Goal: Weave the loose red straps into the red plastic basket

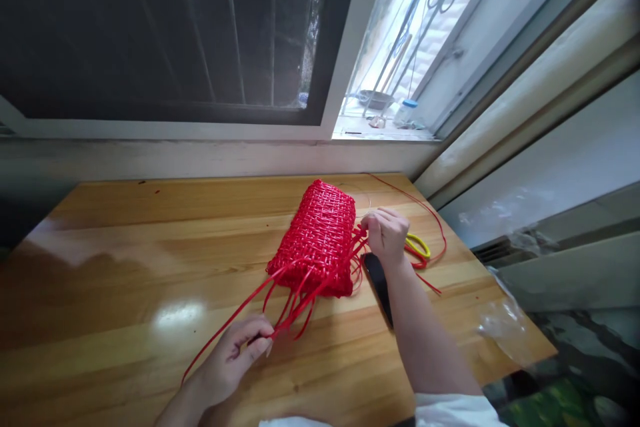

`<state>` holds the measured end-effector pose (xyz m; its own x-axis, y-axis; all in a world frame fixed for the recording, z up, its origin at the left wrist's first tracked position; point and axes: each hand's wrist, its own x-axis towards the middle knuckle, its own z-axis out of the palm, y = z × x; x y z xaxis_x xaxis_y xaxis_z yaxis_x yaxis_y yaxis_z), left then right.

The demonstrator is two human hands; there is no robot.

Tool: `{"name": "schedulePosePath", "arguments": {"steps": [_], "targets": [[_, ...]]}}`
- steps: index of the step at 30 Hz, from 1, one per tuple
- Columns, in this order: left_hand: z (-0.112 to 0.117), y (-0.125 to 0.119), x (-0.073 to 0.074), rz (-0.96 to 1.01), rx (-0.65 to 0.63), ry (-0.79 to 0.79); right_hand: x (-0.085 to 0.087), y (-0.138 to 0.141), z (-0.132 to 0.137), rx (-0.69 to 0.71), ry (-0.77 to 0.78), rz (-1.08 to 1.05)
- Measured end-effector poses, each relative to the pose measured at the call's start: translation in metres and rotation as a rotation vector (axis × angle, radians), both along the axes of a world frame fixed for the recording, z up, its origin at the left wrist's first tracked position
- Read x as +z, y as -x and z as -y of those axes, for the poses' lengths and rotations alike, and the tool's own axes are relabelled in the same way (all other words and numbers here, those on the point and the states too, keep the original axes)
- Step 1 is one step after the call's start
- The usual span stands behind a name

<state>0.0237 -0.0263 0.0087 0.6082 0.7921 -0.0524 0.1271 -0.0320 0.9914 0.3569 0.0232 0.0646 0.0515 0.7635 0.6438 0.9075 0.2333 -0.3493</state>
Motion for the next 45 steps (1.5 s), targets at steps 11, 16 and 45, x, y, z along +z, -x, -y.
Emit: {"name": "schedulePosePath", "arguments": {"steps": [11, 16, 45], "targets": [[0.009, 0.024, -0.022, 0.053, 0.339, 0.200, 0.005, 0.008, 0.026, -0.145, 0.239, -0.584], [0.012, 0.016, -0.030, 0.094, 0.465, 0.252, -0.017, 0.031, 0.068, 0.022, 0.366, -0.358], [-0.007, 0.031, -0.060, 0.633, 0.662, 0.926, -0.015, 0.023, 0.074, 0.361, 0.471, -1.162]]}}
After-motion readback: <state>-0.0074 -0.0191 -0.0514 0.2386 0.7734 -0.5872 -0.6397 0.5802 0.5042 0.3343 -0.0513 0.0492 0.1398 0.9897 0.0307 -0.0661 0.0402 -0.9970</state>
